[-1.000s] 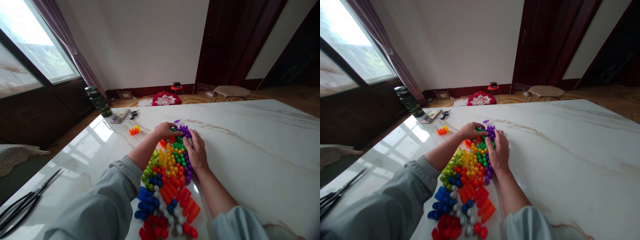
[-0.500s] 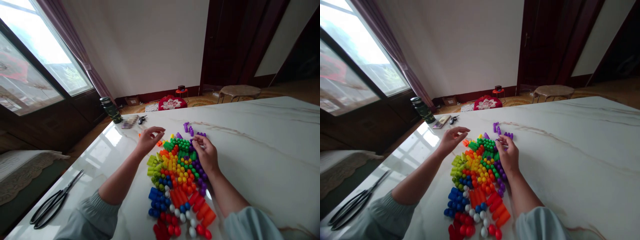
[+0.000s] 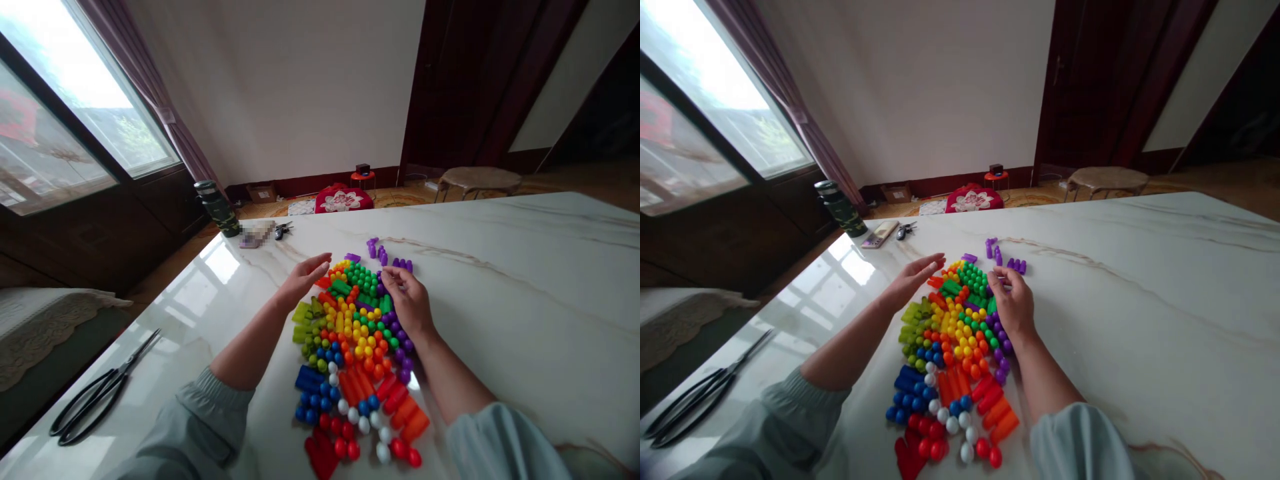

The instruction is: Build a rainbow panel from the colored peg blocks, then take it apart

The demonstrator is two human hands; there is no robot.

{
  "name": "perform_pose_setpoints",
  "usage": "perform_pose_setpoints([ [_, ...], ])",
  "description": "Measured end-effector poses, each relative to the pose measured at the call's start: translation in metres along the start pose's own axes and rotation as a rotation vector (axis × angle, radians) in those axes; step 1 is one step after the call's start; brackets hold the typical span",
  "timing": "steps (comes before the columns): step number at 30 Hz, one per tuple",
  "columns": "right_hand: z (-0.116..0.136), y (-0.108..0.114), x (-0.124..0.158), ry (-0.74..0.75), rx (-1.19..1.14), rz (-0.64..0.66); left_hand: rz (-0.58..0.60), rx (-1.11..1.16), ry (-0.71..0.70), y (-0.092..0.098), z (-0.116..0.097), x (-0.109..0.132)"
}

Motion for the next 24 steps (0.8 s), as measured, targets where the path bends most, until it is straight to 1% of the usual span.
perform_pose_setpoints([
  [2, -0.002, 0.004, 0.0, 0.005, -0.017, -0.053, -0.026, -0.031, -0.023, 0.0, -0.018, 0.026],
  [3, -0.005, 0.006, 0.0, 0.002, -0.029, -0.091, -0.052, -0.077, -0.006, 0.002, -0.025, 0.044],
  [4, -0.008, 0.008, 0.001, -0.005, -0.046, -0.127, -0.044, -0.154, 0.04, 0.004, -0.031, 0.064],
  [5, -0.011, 0.009, 0.001, -0.019, -0.073, -0.159, -0.001, -0.248, 0.101, 0.005, -0.035, 0.085],
  [6, -0.014, 0.01, 0.002, -0.036, -0.111, -0.184, 0.071, -0.325, 0.159, 0.005, -0.036, 0.107],
  [8, -0.02, 0.012, 0.003, -0.055, -0.254, -0.2, 0.241, -0.458, 0.198, -0.003, -0.034, 0.147],
  [9, -0.022, 0.013, 0.004, -0.055, -0.338, -0.205, 0.287, -0.523, 0.202, -0.009, -0.03, 0.164],
  [11, -0.024, 0.018, 0.008, -0.066, -0.446, -0.16, 0.308, -0.655, 0.225, -0.026, -0.019, 0.186],
  [12, -0.024, 0.022, 0.012, -0.086, -0.467, -0.113, 0.282, -0.71, 0.237, -0.037, -0.013, 0.191],
  [14, -0.022, 0.033, 0.025, -0.135, -0.423, 0.016, 0.149, -0.794, 0.235, -0.058, -0.003, 0.192],
  [16, -0.018, 0.047, 0.044, -0.153, -0.292, 0.17, 0.018, -0.812, 0.163, -0.075, 0.0, 0.184],
  [18, -0.012, 0.059, 0.066, -0.094, -0.117, 0.335, -0.088, -0.793, 0.083, -0.085, 0.001, 0.172],
  [20, -0.008, 0.065, 0.084, 0.015, 0.057, 0.459, -0.187, -0.781, 0.042, -0.088, 0.001, 0.159],
  [22, -0.004, 0.063, 0.096, 0.106, 0.199, 0.491, -0.236, -0.783, 0.034, -0.088, 0.001, 0.147],
  [24, 0.001, 0.053, 0.098, 0.193, 0.284, 0.458, -0.215, -0.798, 0.044, -0.086, 0.001, 0.134],
])
Point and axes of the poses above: each hand's wrist, its own x-axis away from the middle knuckle, its own y-axis out of the back of the hand, z = x × y, the point moved 2 cm from there along -x, towards the middle knuckle, and after that the axes turned 9 degrees about z, right-handed, at the moved point
